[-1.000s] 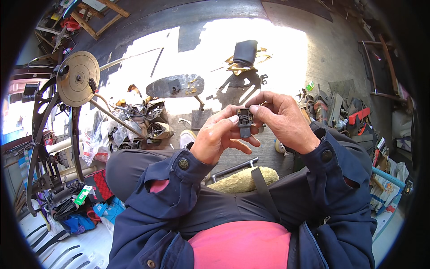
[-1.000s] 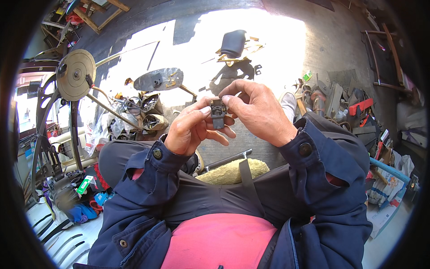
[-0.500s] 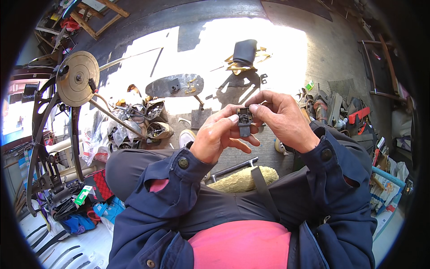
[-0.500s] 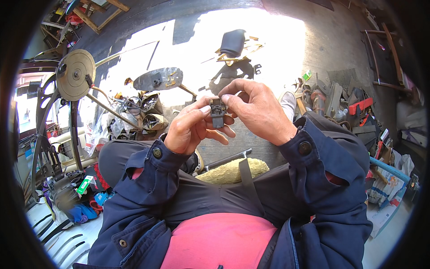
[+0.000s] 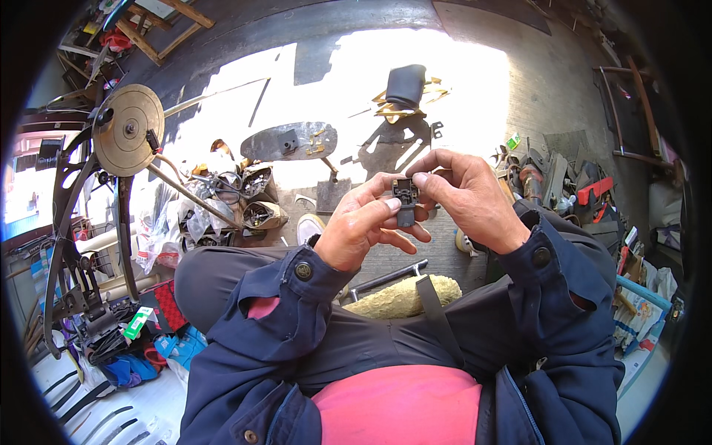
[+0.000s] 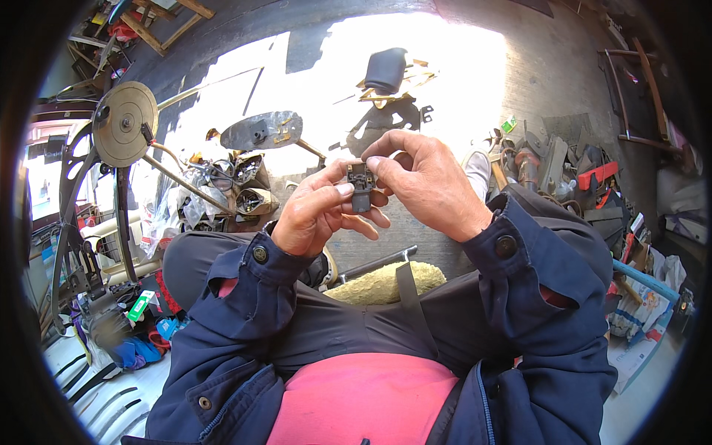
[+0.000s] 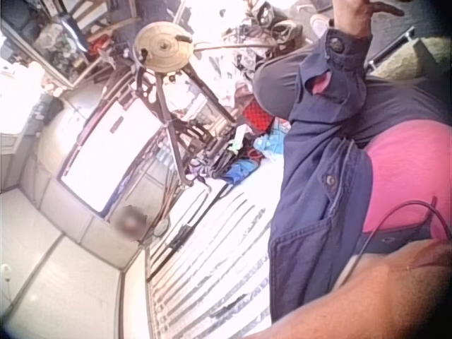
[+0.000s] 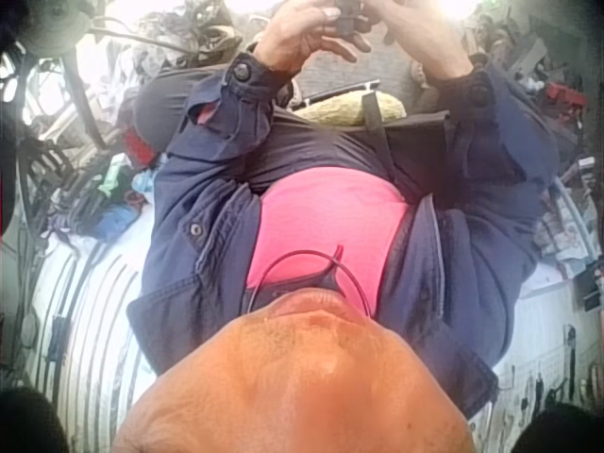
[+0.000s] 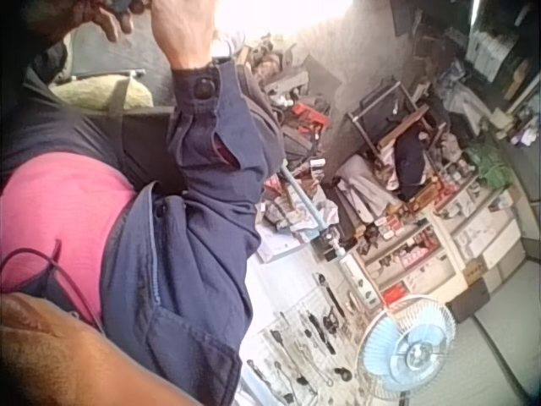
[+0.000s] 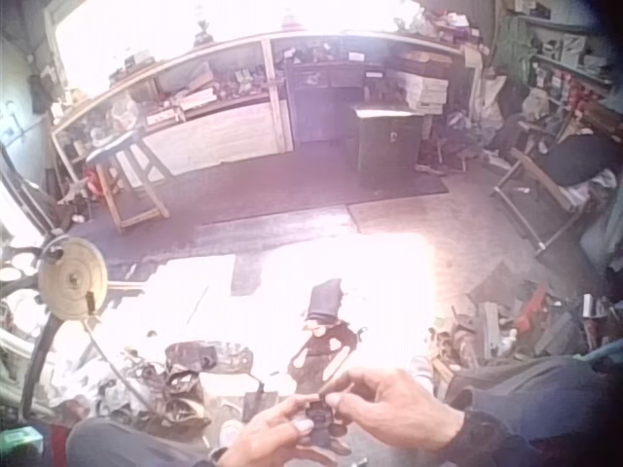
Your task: The person sits on the floor and manipulates a small black electronic component with both hands. They repeatedly open and close a latch or clip on the component, rotating it to inspect different sides. The task appears to involve assembling or adjusting the component's internal parts.
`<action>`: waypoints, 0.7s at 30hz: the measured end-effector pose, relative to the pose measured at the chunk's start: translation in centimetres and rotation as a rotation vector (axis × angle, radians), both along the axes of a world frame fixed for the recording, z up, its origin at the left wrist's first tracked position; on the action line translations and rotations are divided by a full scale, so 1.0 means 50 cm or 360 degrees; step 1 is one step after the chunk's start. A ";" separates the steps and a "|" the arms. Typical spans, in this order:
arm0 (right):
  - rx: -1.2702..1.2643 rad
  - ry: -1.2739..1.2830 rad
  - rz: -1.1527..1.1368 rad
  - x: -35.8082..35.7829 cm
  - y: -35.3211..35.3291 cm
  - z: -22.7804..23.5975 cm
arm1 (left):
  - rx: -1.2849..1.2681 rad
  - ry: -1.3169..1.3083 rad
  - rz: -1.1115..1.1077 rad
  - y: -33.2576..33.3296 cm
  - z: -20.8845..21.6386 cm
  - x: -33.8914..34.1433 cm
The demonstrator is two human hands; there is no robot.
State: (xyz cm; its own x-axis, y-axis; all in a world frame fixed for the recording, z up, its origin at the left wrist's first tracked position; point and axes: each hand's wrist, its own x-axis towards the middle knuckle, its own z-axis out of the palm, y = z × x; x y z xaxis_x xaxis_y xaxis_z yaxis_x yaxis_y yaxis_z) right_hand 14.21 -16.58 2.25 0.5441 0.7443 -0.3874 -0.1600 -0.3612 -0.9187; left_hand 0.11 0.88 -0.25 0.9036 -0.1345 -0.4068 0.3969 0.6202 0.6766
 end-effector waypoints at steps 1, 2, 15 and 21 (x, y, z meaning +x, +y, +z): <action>0.0014 -0.0025 -0.0002 0.000 0.001 -0.003 | -0.0007 -0.0003 0.0004 0.000 0.001 0.000; 0.0002 -0.0044 -0.0012 0.001 0.000 -0.006 | -0.0021 -0.0005 0.0006 0.000 0.001 0.000; 0.0048 -0.0057 -0.0013 0.000 0.000 -0.008 | -0.0035 0.0014 0.0027 -0.002 0.002 0.001; 0.0072 -0.0049 -0.0034 0.000 0.000 -0.007 | -0.0044 0.0020 0.0039 -0.003 0.001 0.002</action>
State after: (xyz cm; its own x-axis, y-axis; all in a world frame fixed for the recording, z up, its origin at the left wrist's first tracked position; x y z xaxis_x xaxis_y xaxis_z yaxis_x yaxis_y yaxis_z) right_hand 14.21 -16.57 1.89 0.5710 0.7487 -0.3368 -0.1388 -0.3163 -0.9385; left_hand 0.21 0.75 -0.20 0.9016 -0.1237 -0.4144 0.3897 0.6481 0.6543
